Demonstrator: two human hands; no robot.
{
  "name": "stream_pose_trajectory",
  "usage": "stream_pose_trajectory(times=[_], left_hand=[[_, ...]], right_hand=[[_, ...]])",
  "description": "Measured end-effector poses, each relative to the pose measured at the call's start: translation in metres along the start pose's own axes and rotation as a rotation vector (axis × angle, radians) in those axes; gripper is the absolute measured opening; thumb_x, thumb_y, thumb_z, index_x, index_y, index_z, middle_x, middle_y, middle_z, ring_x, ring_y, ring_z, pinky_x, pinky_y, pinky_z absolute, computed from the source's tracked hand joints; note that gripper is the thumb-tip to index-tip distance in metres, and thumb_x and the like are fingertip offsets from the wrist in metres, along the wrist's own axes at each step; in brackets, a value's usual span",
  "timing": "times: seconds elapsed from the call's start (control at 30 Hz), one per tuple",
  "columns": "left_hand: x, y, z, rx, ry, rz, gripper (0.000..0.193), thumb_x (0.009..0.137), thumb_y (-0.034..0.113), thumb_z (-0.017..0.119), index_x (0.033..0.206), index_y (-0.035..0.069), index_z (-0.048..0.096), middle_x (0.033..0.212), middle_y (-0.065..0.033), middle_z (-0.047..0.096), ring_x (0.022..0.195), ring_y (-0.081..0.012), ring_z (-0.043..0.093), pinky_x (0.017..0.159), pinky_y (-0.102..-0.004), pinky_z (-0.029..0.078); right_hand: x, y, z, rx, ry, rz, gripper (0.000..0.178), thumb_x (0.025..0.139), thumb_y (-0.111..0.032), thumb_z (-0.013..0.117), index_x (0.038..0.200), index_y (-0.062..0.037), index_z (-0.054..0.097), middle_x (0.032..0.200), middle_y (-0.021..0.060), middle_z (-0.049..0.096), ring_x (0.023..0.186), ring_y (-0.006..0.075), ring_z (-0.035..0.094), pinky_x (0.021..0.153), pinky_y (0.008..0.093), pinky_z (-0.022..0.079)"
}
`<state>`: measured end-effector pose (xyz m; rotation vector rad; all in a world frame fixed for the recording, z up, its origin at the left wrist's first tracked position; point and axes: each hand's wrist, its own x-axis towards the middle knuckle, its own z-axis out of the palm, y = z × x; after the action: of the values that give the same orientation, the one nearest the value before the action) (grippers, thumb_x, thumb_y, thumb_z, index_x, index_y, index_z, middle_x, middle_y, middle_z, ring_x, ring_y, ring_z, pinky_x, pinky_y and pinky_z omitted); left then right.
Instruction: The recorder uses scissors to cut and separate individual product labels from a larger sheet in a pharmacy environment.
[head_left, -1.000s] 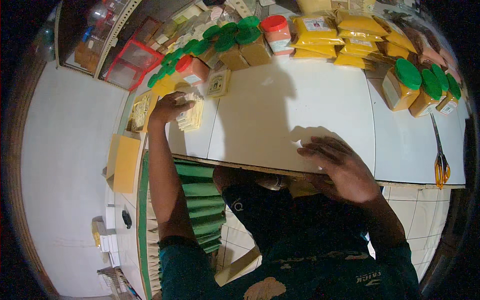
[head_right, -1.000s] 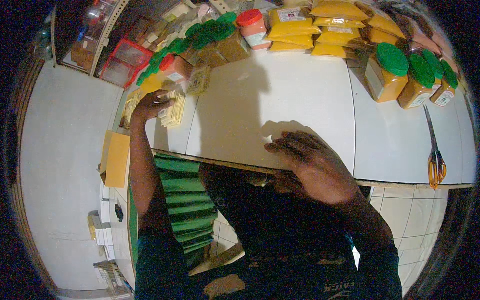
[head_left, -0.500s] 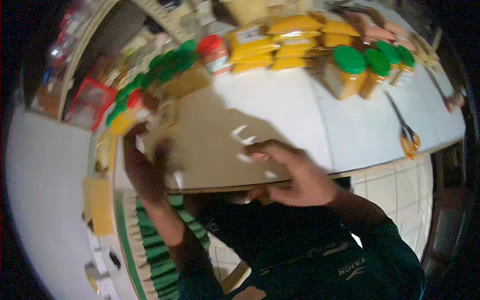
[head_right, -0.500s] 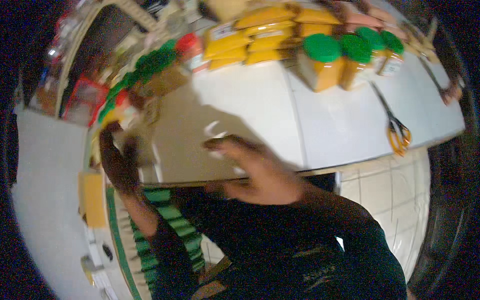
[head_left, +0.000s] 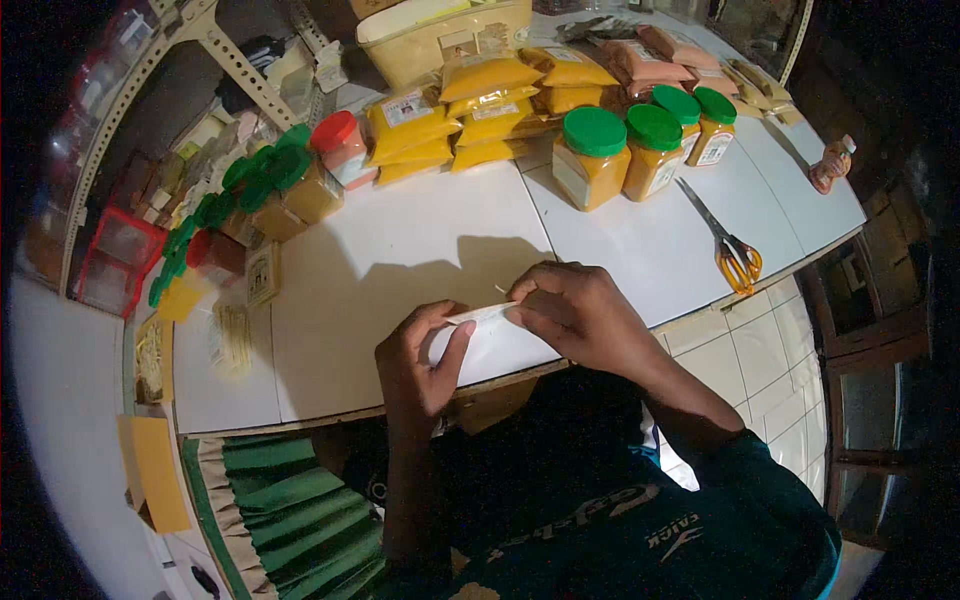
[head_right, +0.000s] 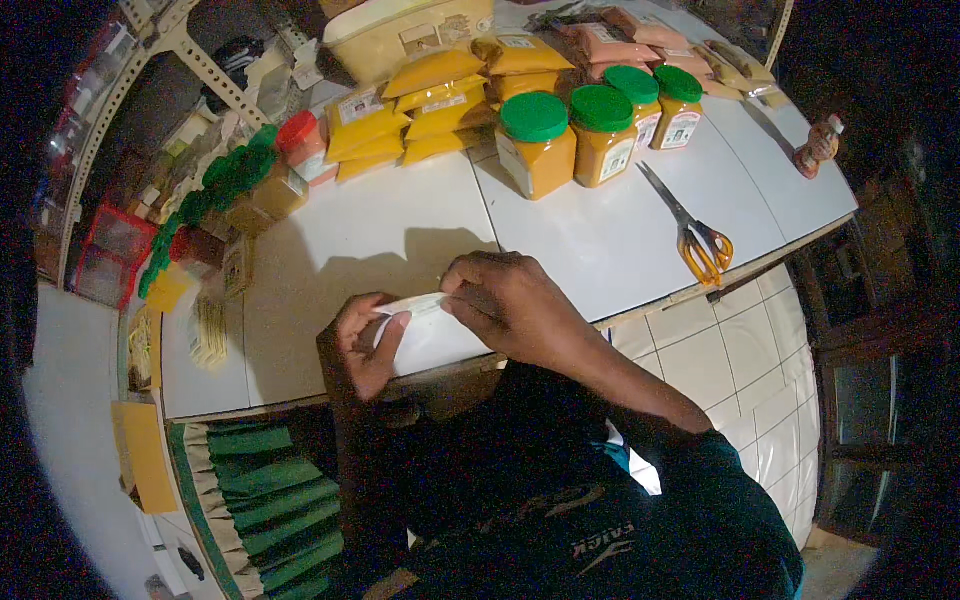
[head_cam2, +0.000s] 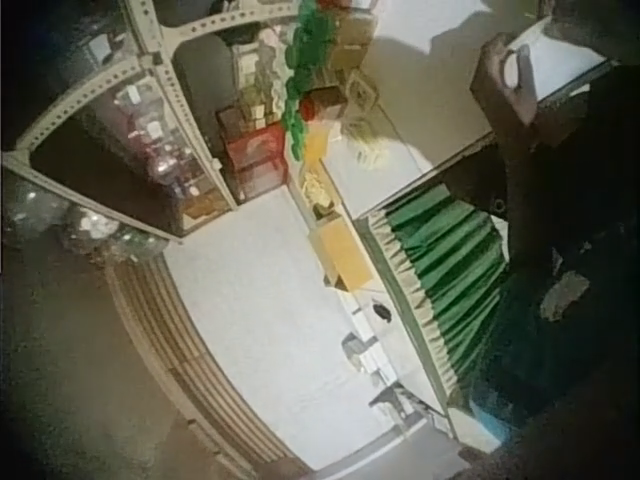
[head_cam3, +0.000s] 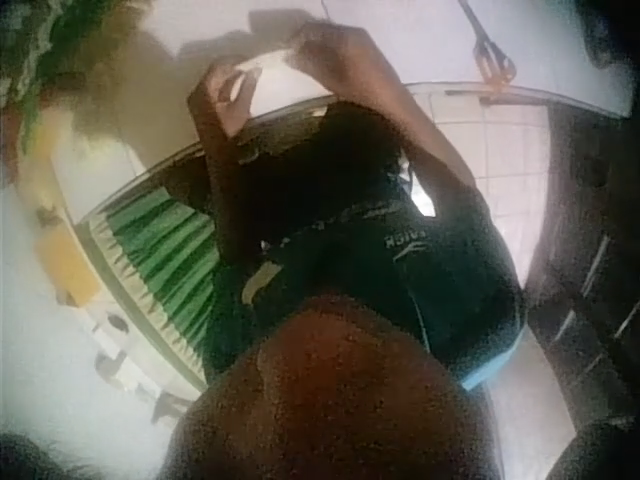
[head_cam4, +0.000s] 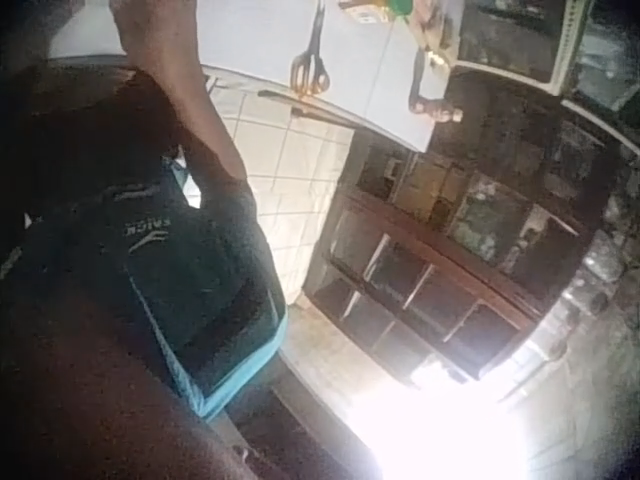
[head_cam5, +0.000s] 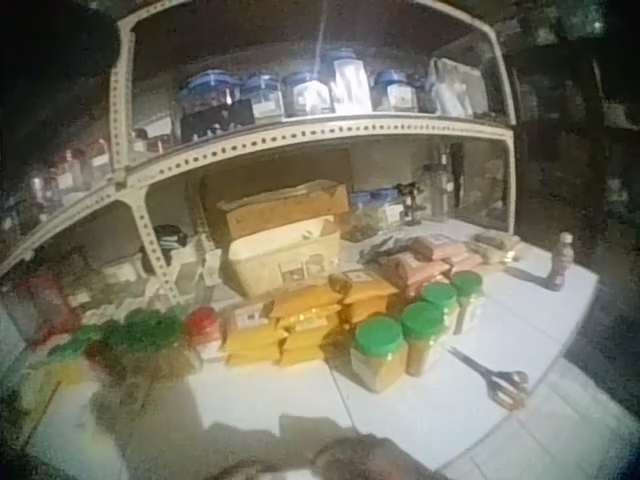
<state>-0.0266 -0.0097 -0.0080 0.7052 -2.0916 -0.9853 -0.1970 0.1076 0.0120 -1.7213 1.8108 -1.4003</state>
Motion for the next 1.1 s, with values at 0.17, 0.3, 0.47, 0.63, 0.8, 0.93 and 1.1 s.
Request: stream_pose_trajectory(times=[0.17, 0.3, 0.47, 0.63, 0.8, 0.93, 1.1], left_hand=[[0.0, 0.009, 0.001, -0.089, -0.127, -0.085, 0.013, 0.084, 0.004, 0.062, 0.093, -0.006, 0.061, 0.085, -0.0114, 0.064, 0.081, -0.0152, 0.063, 0.076, -0.0281, 0.05], [-0.005, 0.007, -0.001, -0.392, -0.071, -0.147, 0.019, 0.089, 0.003, 0.054, 0.106, -0.005, 0.056, 0.099, -0.0112, 0.063, 0.091, -0.0167, 0.061, 0.08, -0.0294, 0.05], [0.004, 0.01, -0.014, -0.595, -0.055, -0.341, 0.034, 0.087, 0.003, 0.056, 0.12, -0.003, 0.049, 0.104, -0.013, 0.061, 0.088, -0.0147, 0.061, 0.076, -0.0247, 0.05], [0.006, 0.006, -0.008, -0.581, 0.189, -0.188, 0.038, 0.086, 0.005, 0.06, 0.122, -0.002, 0.052, 0.101, -0.0129, 0.063, 0.082, -0.0116, 0.061, 0.07, -0.0219, 0.049], [-0.003, 0.001, -0.019, -0.565, 0.052, -0.149, 0.019, 0.087, 0.0, 0.057, 0.106, -0.004, 0.059, 0.101, -0.0098, 0.062, 0.092, -0.0122, 0.059, 0.078, -0.0245, 0.05], [-0.007, 0.002, -0.019, -0.772, 0.112, -0.17, 0.023, 0.082, -0.007, 0.06, 0.105, -0.003, 0.061, 0.106, -0.0095, 0.06, 0.096, -0.0145, 0.059, 0.087, -0.0277, 0.051], [-0.007, -0.008, -0.023, -0.768, 0.113, -0.093, 0.024, 0.083, -0.005, 0.061, 0.107, -0.003, 0.059, 0.107, -0.0103, 0.059, 0.096, -0.0151, 0.059, 0.085, -0.0286, 0.052]], right_hand=[[-0.008, -0.003, -0.004, 0.035, -0.014, 0.13, 0.018, 0.08, -0.009, 0.069, 0.094, -0.0002, 0.06, 0.089, 0.0132, 0.066, 0.083, 0.0251, 0.066, 0.073, 0.0332, 0.05], [-0.024, -0.019, -0.05, -0.059, 0.235, 0.004, 0.024, 0.079, -0.01, 0.069, 0.098, 0.0006, 0.06, 0.096, 0.0136, 0.066, 0.088, 0.0222, 0.063, 0.079, 0.0331, 0.049], [-0.073, -0.014, -0.144, -0.801, 0.304, 0.339, 0.016, 0.08, -0.007, 0.066, 0.095, -0.0026, 0.063, 0.092, 0.0158, 0.064, 0.08, 0.0303, 0.063, 0.07, 0.035, 0.049], [-0.115, 0.031, -0.166, -0.929, 0.084, 0.326, 0.023, 0.08, -0.002, 0.063, 0.102, -0.0053, 0.06, 0.099, 0.0139, 0.063, 0.089, 0.0292, 0.063, 0.072, 0.0374, 0.053], [-0.098, 0.031, -0.176, -0.898, -0.006, 0.338, 0.034, 0.075, -0.001, 0.068, 0.107, -0.0052, 0.056, 0.101, 0.0127, 0.063, 0.086, 0.0238, 0.065, 0.063, 0.0322, 0.054], [-0.071, 0.003, -0.178, -0.726, -0.132, 0.635, 0.049, 0.072, -0.003, 0.073, 0.116, -0.0038, 0.052, 0.101, 0.0127, 0.065, 0.076, 0.0197, 0.066, 0.06, 0.0319, 0.055], [-0.094, -0.008, -0.203, -0.671, -0.159, 0.717, 0.062, 0.075, -0.018, 0.074, 0.129, -0.0026, 0.047, 0.1, 0.0076, 0.063, 0.081, 0.0144, 0.064, 0.061, 0.0258, 0.052]])
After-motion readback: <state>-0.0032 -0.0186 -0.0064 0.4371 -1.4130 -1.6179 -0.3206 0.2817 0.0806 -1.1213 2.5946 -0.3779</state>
